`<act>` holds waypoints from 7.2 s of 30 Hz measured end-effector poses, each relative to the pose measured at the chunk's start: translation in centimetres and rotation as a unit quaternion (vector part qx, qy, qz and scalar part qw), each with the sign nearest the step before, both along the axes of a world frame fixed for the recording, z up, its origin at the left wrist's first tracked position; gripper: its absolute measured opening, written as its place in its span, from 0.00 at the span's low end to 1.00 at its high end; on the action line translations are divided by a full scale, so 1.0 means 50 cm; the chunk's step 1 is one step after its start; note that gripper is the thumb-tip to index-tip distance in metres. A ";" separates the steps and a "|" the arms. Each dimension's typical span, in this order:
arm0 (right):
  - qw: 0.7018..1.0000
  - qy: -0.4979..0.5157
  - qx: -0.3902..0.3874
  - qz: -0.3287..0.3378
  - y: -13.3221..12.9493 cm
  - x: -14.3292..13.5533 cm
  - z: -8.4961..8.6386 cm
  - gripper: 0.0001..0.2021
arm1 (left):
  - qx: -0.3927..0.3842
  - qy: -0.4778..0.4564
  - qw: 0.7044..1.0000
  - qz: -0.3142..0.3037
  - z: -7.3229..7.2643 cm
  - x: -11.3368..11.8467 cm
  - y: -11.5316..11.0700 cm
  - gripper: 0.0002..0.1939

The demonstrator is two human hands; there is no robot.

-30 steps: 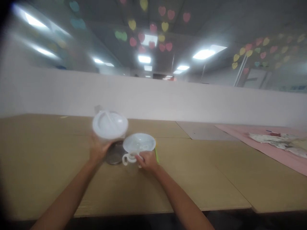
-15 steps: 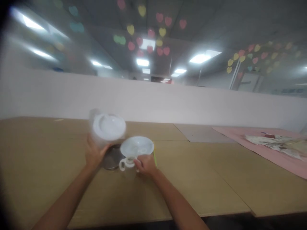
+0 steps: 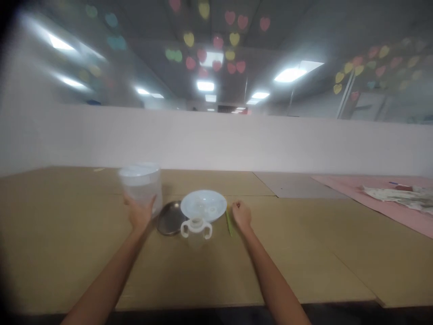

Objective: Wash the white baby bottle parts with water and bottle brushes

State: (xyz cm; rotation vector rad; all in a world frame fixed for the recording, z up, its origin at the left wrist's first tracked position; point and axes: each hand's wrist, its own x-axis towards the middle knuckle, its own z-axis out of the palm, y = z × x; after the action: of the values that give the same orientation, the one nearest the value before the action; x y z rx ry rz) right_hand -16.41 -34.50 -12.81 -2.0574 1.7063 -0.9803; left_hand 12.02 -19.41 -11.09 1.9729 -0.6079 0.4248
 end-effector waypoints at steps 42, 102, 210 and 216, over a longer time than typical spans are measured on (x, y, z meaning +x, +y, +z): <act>0.970 0.233 0.022 0.064 0.009 0.030 -0.026 0.17 | 0.405 -0.196 0.819 -0.356 0.022 -0.183 -0.247 0.09; 0.879 -0.032 -0.439 0.182 0.058 0.027 0.001 0.16 | -0.193 0.233 0.822 -0.482 0.034 -0.174 -0.102 0.17; 0.930 -0.044 -0.350 0.102 0.047 0.022 0.013 0.14 | -0.151 -0.209 0.887 -0.382 0.022 -0.166 -0.059 0.15; 0.928 -0.009 -0.373 0.017 0.037 0.014 0.010 0.14 | -0.140 -0.142 0.952 -0.233 0.012 -0.112 -0.078 0.17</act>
State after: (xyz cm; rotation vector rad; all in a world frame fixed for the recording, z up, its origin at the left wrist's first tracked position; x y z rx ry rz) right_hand -15.71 -32.66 -12.29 -2.4690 1.3945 -1.8403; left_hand 6.40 -23.33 -10.50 1.4487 -1.1042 0.4714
